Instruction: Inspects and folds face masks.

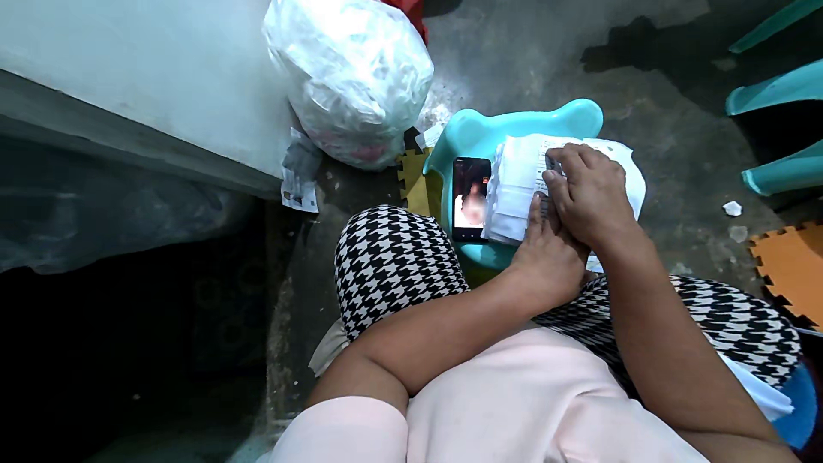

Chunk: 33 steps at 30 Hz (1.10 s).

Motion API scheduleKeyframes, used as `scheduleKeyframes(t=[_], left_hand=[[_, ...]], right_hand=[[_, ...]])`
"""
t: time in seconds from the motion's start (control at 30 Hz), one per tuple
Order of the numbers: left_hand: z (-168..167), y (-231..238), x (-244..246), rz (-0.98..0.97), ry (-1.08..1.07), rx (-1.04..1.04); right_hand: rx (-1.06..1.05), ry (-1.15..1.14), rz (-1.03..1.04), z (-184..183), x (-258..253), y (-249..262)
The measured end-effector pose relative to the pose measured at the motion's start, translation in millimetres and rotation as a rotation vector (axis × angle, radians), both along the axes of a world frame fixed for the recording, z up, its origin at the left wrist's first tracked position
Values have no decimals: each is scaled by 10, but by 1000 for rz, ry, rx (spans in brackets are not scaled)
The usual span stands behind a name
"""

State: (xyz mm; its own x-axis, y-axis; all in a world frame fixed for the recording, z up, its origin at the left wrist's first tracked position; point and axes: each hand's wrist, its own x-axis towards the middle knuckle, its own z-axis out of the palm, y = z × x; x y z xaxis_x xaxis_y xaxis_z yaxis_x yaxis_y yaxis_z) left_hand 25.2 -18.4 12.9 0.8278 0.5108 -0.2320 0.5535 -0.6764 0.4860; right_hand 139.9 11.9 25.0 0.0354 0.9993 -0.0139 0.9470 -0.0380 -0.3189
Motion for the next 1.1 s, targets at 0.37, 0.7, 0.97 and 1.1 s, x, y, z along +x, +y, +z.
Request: scheduleKeyframes(t=[0.37, 0.7, 0.97, 1.1], left_hand=[[-58, 10, -1, -8, 26, 15], [-73, 29, 12, -17, 58, 10], [-82, 28, 9, -18, 66, 36], [-76, 33, 7, -18, 57, 41]], right_hand=[[16, -24, -8, -127, -16, -11], [-31, -58, -35, -173, -3, 72], [-26, -62, -40, -210, 6, 83], [-28, -60, -38, -222, 13, 88]])
